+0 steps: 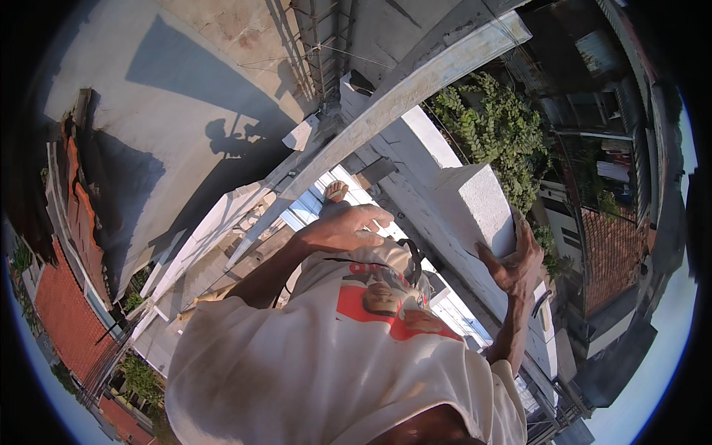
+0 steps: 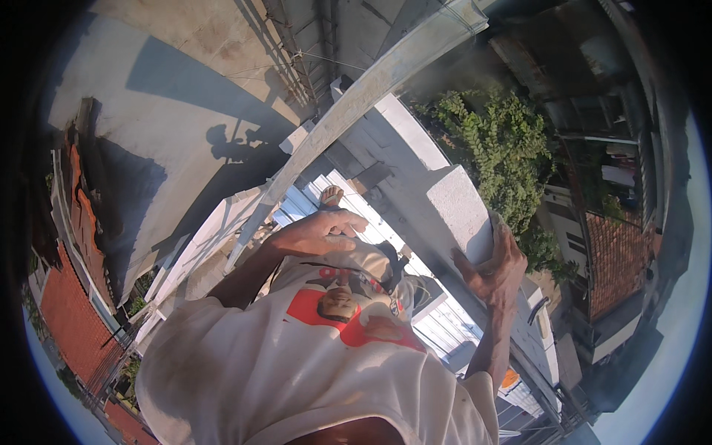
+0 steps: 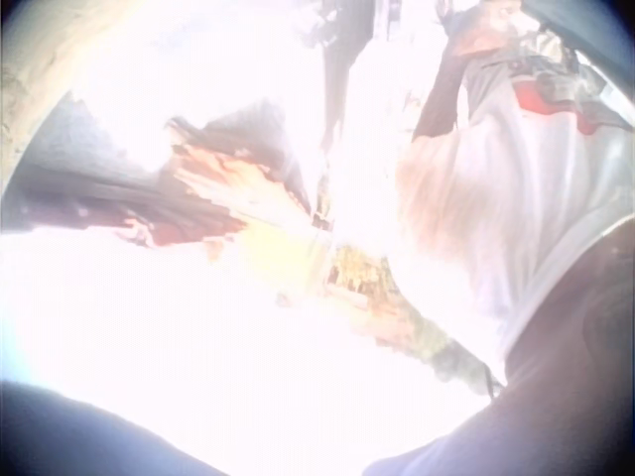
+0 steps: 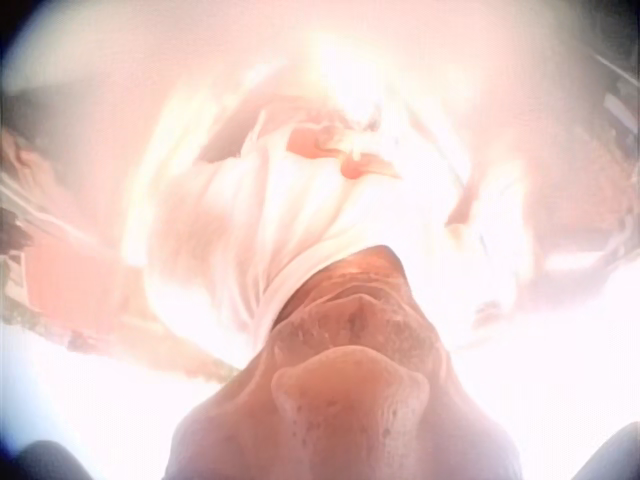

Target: The person applies mortar to a rooftop ledge using a trowel and places white rectangular tiles onto the surface. They use a hammer to tap the tiles into position and a measuring tape to check alignment. The person works on a narrow metal scaffolding platform.

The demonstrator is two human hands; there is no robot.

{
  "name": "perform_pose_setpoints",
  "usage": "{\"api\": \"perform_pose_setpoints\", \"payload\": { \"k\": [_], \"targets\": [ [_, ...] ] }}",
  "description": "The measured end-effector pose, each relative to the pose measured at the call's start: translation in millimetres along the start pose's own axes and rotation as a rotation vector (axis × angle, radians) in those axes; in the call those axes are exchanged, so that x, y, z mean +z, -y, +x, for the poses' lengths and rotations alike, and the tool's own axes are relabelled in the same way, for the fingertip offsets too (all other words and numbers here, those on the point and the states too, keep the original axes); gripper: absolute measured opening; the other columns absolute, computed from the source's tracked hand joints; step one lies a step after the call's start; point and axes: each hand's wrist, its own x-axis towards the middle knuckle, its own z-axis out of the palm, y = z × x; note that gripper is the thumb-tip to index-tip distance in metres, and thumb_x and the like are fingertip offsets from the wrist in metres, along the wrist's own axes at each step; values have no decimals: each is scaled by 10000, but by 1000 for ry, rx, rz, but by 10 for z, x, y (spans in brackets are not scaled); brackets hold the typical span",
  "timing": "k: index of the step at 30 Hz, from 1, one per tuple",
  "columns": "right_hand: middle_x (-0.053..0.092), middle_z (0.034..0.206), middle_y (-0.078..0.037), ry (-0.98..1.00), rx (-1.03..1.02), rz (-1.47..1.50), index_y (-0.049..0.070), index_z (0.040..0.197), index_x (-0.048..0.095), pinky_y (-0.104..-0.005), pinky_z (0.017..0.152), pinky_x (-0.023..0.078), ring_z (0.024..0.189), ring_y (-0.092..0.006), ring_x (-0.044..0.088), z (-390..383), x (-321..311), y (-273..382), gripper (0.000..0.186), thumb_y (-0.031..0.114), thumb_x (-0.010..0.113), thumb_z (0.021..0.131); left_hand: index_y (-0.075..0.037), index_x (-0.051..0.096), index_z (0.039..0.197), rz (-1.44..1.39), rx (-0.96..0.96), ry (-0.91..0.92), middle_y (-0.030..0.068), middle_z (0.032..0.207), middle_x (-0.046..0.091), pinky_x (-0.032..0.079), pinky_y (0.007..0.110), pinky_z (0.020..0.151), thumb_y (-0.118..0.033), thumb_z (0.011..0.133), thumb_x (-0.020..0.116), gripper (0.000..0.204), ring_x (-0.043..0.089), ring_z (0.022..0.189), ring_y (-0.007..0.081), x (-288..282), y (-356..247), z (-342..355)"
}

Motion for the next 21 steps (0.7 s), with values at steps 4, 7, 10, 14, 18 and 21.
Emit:
{"api": "perform_pose_setpoints", "payload": {
  "k": [4, 7, 10, 14, 18, 21],
  "targets": [
    [712, 1173, -271, 120, 180, 31, -33, 1385, 594, -452, 882, 592, 999, -402, 738, -347, 575, -235, 879, 385, 870, 663, 15, 546, 1431, 41, -68, 73, 173, 1366, 632, 485, 416, 1069, -213, 956, 703, 549, 617, 1268, 277, -99, 51, 76],
    [703, 1210, -261, 111, 207, -48, -18, 1394, 575, -492, 925, 571, 1072, -411, 710, -748, 1117, -790, 931, 454, 895, 659, 22, 555, 1419, 177, -104, 63, 184, 1349, 648, 486, 410, 1064, -202, 952, 695, 537, 623, 1258, 275, -108, 265, 132],
    [727, 1142, -252, 112, 311, -59, -34, 1371, 595, -452, 913, 574, 1016, -397, 728, -907, 1311, -867, 929, 415, 916, 624, 24, 569, 1408, 183, -183, -34, 191, 1320, 670, 489, 406, 1054, -207, 945, 700, 534, 635, 1239, 279, -81, 662, 82],
    [724, 1146, -248, 96, 345, 7, -27, 1306, 604, -467, 895, 579, 1008, -414, 727, -1200, 1596, -1300, 832, 386, 909, 651, 30, 576, 1406, 197, -287, -136, 204, 1315, 678, 484, 401, 1061, -244, 928, 721, 570, 636, 1242, 287, 81, 871, 30],
    [724, 1113, -261, 124, 462, 52, -25, 1293, 582, -484, 880, 579, 1008, -441, 721, -1490, 1908, -1662, 829, 382, 916, 653, 69, 583, 1385, 355, -401, -130, 254, 1358, 651, 476, 383, 1080, -293, 902, 732, 622, 620, 1290, 330, 381, 1092, 22],
    [689, 1206, -281, 162, 494, 77, -31, 1325, 547, -489, 908, 571, 1053, -437, 710, -1778, 2152, -1913, 859, 347, 926, 654, 53, 604, 1372, 398, -411, -135, 231, 1345, 660, 474, 385, 1080, -338, 919, 721, 610, 624, 1279, 309, 606, 1196, -220]
  ]
}}
